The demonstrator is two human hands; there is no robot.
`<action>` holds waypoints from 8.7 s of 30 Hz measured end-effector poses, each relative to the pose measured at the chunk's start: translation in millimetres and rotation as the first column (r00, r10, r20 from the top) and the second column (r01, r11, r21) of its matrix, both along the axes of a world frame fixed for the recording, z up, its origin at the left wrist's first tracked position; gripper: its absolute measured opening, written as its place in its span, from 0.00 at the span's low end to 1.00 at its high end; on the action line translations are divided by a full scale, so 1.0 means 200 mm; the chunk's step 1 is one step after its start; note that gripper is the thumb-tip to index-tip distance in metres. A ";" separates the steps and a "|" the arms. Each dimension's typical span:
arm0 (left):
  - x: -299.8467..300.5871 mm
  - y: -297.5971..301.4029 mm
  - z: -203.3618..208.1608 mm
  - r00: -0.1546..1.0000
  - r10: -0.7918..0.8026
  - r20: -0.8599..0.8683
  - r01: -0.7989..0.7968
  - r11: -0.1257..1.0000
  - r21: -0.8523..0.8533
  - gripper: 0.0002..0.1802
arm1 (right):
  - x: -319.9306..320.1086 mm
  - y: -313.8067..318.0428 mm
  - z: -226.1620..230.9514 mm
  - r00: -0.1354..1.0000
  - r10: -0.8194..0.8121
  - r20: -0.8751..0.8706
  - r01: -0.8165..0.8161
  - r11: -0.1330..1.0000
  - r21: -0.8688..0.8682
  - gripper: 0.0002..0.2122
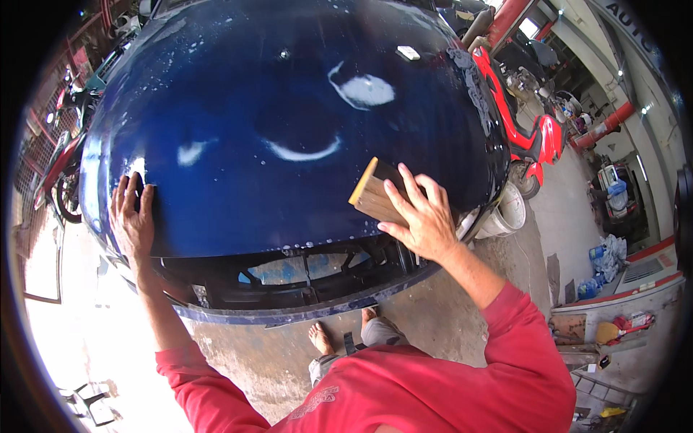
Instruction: The person scrubs the hood of a dark blue car with a sponge and wipes it with a cloth. They repeatedly dip the sponge into a bucket of water and continue cleaning the surface.
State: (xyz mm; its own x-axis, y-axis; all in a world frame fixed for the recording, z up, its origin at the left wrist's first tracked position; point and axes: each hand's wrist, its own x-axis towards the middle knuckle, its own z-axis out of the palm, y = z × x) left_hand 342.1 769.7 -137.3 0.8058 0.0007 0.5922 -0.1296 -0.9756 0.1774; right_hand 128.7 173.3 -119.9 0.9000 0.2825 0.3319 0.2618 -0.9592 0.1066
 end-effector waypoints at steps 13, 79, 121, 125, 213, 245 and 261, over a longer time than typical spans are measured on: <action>-0.01 0.00 -0.01 0.999 0.045 0.006 -0.044 0.997 -0.060 0.30 | 1.41 -0.07 0.50 0.864 -0.497 -0.078 0.502 0.861 0.083 0.39; 0.02 0.05 -0.04 0.998 0.026 -0.050 -0.031 0.993 -0.111 0.32 | 0.68 -0.16 0.24 0.976 0.168 0.141 -0.164 0.986 -0.040 0.34; 0.02 0.10 -0.08 0.998 -0.055 0.016 0.058 0.969 -0.240 0.28 | 1.39 -0.87 0.34 0.925 -0.381 0.012 0.380 0.925 0.018 0.34; 0.02 0.08 -0.06 1.000 0.007 -0.001 -0.007 0.995 -0.098 0.29 | 0.93 -0.48 0.31 0.984 -0.168 0.065 0.172 0.984 -0.054 0.34; -0.59 -1.28 0.08 0.962 -0.264 -0.072 0.272 0.950 0.155 0.34 | -0.38 -0.53 0.02 0.944 0.285 0.168 -0.326 0.889 0.322 0.35; -0.84 -2.80 0.23 0.938 -0.197 -0.287 0.234 0.967 0.103 0.44 | -1.51 -1.77 -0.74 0.655 -0.612 -0.443 0.340 -0.285 0.896 0.27; -1.64 -4.04 -0.25 -0.315 -0.941 -0.122 -0.279 0.215 -0.936 0.20 | -1.28 -1.81 -0.42 0.807 -0.414 -0.421 -0.095 -0.795 0.600 0.34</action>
